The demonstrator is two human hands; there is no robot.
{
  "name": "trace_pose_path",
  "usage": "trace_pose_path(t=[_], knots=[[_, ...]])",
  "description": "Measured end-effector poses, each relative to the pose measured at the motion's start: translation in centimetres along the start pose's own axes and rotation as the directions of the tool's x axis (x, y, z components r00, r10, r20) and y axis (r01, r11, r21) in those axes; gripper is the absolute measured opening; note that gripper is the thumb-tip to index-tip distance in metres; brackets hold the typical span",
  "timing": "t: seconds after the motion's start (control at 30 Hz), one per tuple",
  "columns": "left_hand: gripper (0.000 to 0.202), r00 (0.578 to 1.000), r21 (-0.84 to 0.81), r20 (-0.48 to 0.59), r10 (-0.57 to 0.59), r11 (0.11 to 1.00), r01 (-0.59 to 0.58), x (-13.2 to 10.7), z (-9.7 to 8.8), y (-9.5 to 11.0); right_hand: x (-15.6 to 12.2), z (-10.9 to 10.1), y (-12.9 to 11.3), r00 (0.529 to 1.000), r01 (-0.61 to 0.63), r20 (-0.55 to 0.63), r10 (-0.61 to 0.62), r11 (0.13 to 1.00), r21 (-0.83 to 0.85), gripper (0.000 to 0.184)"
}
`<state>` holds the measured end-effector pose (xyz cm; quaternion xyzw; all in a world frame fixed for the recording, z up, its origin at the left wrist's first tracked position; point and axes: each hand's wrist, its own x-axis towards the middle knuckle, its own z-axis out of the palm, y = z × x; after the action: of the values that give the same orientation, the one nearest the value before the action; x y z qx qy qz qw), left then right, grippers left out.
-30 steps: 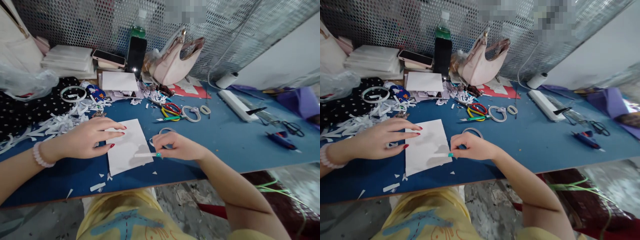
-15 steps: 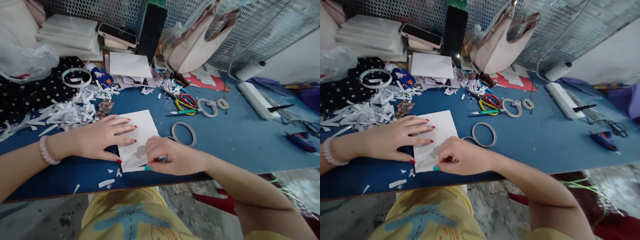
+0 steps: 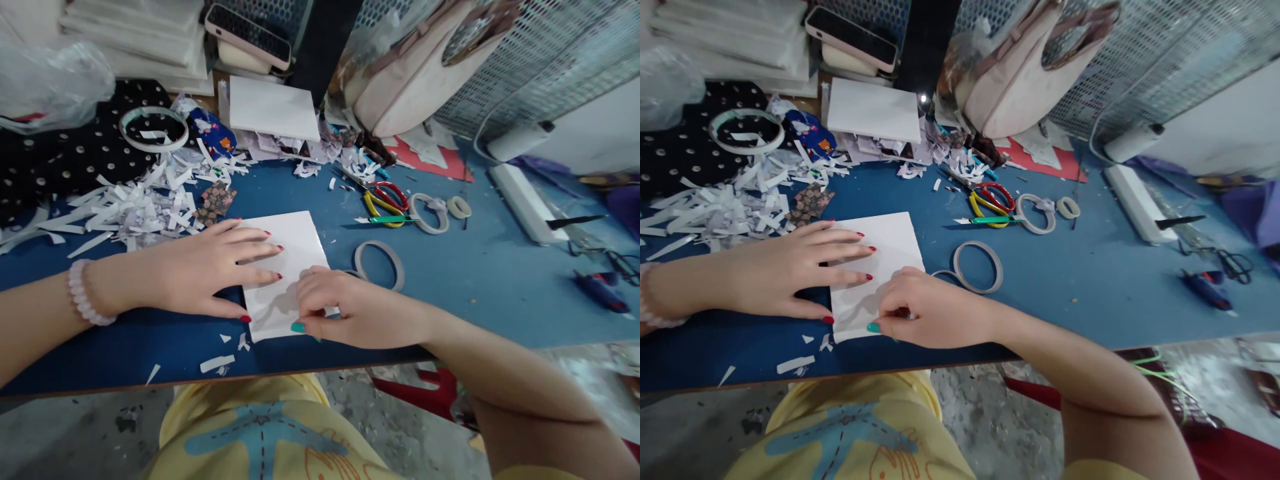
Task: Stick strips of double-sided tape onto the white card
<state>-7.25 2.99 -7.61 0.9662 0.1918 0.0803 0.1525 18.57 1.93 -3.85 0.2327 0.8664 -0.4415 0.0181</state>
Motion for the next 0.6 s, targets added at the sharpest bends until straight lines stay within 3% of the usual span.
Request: trace_pose_path(t=[0.6], knots=[[0.05, 0.999, -0.026, -0.044, 0.027, 0.999, -0.028, -0.11, 0.43, -0.2, 0.54, -0.33, -0.67, 0.995, -0.087, 0.039, 0.091, 0.99, -0.107, 0.034]])
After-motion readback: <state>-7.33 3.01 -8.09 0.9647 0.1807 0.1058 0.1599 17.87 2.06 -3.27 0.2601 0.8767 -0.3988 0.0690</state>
